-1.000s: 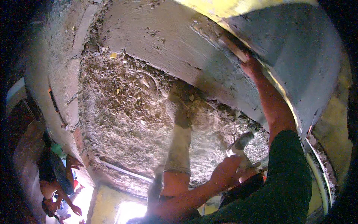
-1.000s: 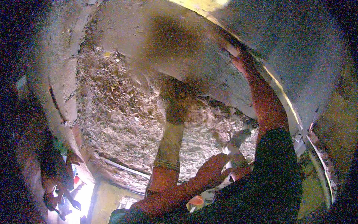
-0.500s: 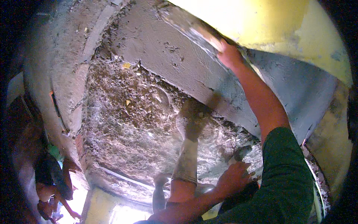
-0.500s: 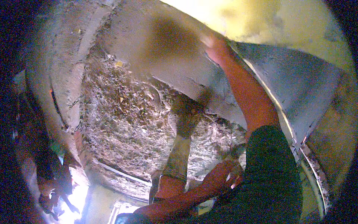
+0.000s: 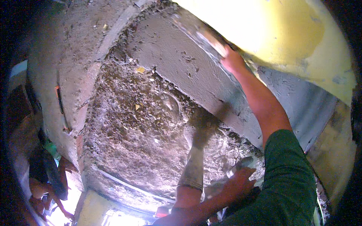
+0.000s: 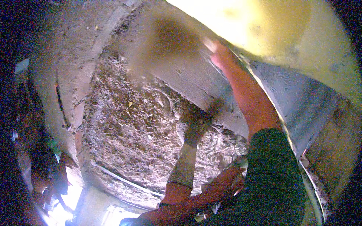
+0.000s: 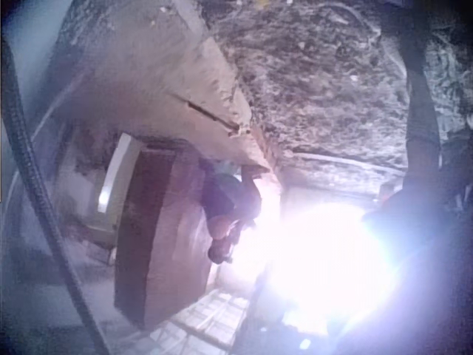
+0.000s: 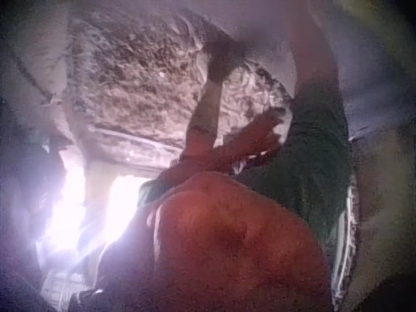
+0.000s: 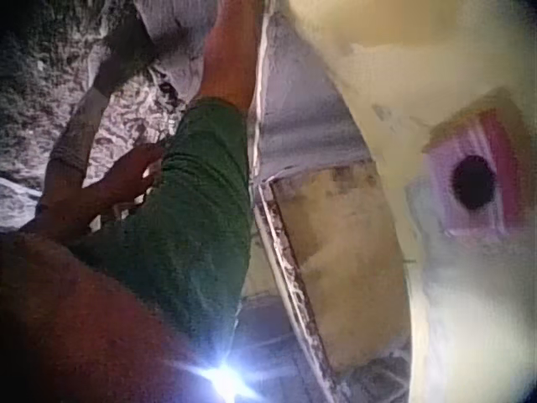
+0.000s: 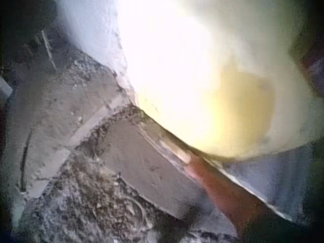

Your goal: The person applies plaster to a wall using a trowel and a bucket. They scoop plaster from the bucket and spread it onto the wall surface, smoothing it out with the trowel. The person works on a section of the wall, ensuring an even application of the plaster.

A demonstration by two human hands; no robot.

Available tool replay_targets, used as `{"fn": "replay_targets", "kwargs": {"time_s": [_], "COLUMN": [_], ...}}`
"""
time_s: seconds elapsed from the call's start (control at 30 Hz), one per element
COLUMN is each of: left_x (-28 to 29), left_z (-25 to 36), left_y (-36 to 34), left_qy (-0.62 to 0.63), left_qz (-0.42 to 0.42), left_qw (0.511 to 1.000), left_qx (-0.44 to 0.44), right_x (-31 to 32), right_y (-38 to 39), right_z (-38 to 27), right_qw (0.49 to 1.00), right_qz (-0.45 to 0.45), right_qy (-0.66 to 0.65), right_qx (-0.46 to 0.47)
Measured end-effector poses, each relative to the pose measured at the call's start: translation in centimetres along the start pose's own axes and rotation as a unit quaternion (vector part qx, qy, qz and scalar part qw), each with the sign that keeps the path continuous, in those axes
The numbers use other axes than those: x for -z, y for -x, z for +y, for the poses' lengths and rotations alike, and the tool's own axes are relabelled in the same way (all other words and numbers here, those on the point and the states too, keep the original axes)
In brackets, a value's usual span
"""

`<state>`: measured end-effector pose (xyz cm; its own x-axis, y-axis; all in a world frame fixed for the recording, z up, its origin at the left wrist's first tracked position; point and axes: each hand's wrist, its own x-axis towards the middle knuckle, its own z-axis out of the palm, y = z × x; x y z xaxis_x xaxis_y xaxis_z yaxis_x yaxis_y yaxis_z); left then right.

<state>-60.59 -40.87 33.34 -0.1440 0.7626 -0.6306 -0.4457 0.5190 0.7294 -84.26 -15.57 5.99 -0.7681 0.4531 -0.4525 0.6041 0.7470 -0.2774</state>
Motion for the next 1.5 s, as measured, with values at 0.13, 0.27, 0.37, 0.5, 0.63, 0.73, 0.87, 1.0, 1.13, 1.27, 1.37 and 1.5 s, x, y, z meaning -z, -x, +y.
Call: {"fn": "replay_targets", "kwargs": {"time_s": [0.13, 0.27, 0.37, 0.5, 0.63, 0.73, 0.87, 1.0, 1.13, 1.27, 1.37, 1.5], "left_x": [-0.1, 3.5, 2.9, -1.5, -2.1, -2.0, -0.6, -0.4, 0.0, 0.4, -1.4, -1.2], "left_z": [-0.3, 2.8, 2.8, -1.3, -2.0, -2.0, -0.6, -1.0, 0.4, 1.3, -0.3, 0.1], "left_y": [0.0, -0.7, -0.3, -1.2, -1.6, -1.7, -1.3, -0.9, -1.2, -1.9, -1.8, -1.4], "left_qy": [0.004, -0.010, -0.006, -0.042, -0.044, -0.049, -0.038, -0.041, -0.044, -0.053, -0.054, -0.038], "left_qz": [0.002, -0.076, -0.045, 0.073, 0.070, 0.065, 0.057, 0.080, 0.083, 0.010, 0.029, 0.035], "left_qw": [1.000, 0.997, 0.998, 0.991, 0.989, 0.989, 0.993, 0.993, 0.993, 0.999, 0.997, 0.997], "left_qx": [-0.023, 0.020, 0.051, -0.101, -0.123, -0.124, -0.093, -0.074, -0.066, -0.005, -0.043, -0.059], "right_x": [-0.3, 0.7, 1.5, -1.9, 0.4, 1.9, 1.9, 1.5, 1.0, -0.1, -0.1, 2.0], "right_y": [-0.7, -4.1, -1.9, -0.1, 2.0, -0.7, -4.5, -3.7, -0.4, 2.9, 2.1, 0.1], "right_z": [0.8, -3.8, -8.9, -2.7, -0.9, -3.3, -5.8, -10.8, -11.8, -7.7, -3.8, -4.4], "right_qw": [0.999, 0.999, 0.999, 0.999, 0.999, 1.000, 0.998, 0.999, 0.995, 0.995, 0.997, 0.999], "right_qz": [-0.017, -0.037, -0.033, -0.040, -0.031, -0.011, 0.017, -0.050, -0.094, -0.061, -0.061, -0.031], "right_qy": [0.003, -0.011, -0.016, 0.015, 0.016, 0.004, 0.042, 0.000, 0.005, -0.023, -0.046, -0.011], "right_qx": [-0.032, -0.011, 0.013, 0.033, 0.012, -0.023, 0.044, 0.004, 0.031, 0.072, -0.013, 0.016]}}
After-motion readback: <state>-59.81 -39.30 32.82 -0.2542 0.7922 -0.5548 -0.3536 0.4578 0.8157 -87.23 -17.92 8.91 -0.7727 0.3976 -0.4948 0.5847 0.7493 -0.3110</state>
